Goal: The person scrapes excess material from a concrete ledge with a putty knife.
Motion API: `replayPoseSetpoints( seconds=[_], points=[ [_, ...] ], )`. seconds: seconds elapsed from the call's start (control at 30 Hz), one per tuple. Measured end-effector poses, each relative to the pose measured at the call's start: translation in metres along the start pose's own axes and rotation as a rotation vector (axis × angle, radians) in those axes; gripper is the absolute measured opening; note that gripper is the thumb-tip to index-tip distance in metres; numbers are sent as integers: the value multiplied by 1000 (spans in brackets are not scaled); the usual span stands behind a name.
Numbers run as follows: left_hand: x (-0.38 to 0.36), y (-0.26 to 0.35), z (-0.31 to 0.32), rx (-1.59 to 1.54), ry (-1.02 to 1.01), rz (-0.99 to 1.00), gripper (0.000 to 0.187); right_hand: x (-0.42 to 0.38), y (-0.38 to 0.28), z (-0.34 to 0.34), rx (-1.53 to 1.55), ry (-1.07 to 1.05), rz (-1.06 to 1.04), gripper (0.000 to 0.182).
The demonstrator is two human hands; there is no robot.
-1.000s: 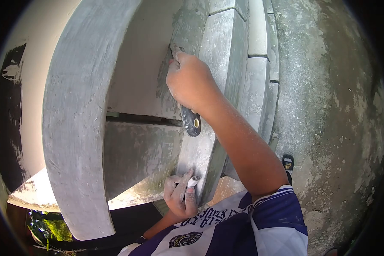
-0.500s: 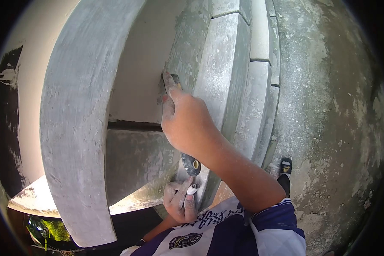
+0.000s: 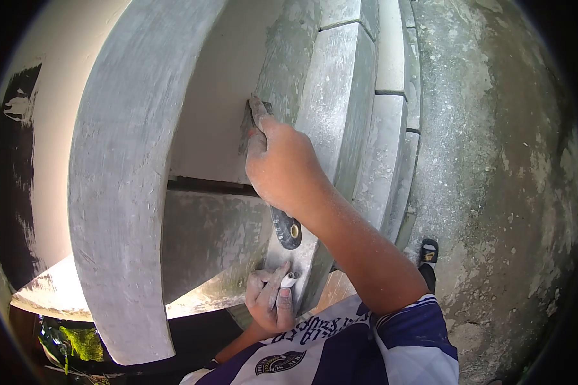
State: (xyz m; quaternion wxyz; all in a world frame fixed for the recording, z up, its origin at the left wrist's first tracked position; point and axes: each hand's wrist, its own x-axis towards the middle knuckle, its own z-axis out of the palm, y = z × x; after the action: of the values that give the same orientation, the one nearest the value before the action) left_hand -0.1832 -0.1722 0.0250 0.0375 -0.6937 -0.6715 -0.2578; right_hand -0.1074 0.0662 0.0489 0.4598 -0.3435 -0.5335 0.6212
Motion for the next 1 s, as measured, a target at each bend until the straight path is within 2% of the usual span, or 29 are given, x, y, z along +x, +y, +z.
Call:
replayPoseSetpoints(
  seconds=[0.03,0.13,0.23,0.27,0.37,0.5,0.67,0.77,0.87,0.97,1.0],
  points=[
    [-2,1,0,2,-4,-6,43,-3,0,-1,17,-8,18,30],
    [-3,1,1,10,-1,-8,39,-18,10,12,-76,47,-160,31],
    [-2,2,0,19,-19,-11,38,1,0,3,19,-3,4,32],
    [-5,4,-1,20,-19,-19,38,10,-13,-8,132,-52,142,33],
    [0,2,1,16,-7,-6,38,9,-19,-11,131,-20,158,34],
    [0,1,1,3,-15,3,38,-4,8,5,5,14,-81,35],
    [2,-1,-1,25,-14,16,41,29,-18,-15,208,-26,194,35],
    [-1,-1,0,-10,1,11,41,18,12,-3,-52,34,-48,34],
    [-1,-2,-1,-11,-12,13,41,15,21,5,-102,92,-147,33],
    [0,2,-2,2,-6,4,41,37,-11,-14,92,4,130,33],
    [0,2,-2,0,1,3,41,39,-6,-10,85,43,91,33]
  ],
)
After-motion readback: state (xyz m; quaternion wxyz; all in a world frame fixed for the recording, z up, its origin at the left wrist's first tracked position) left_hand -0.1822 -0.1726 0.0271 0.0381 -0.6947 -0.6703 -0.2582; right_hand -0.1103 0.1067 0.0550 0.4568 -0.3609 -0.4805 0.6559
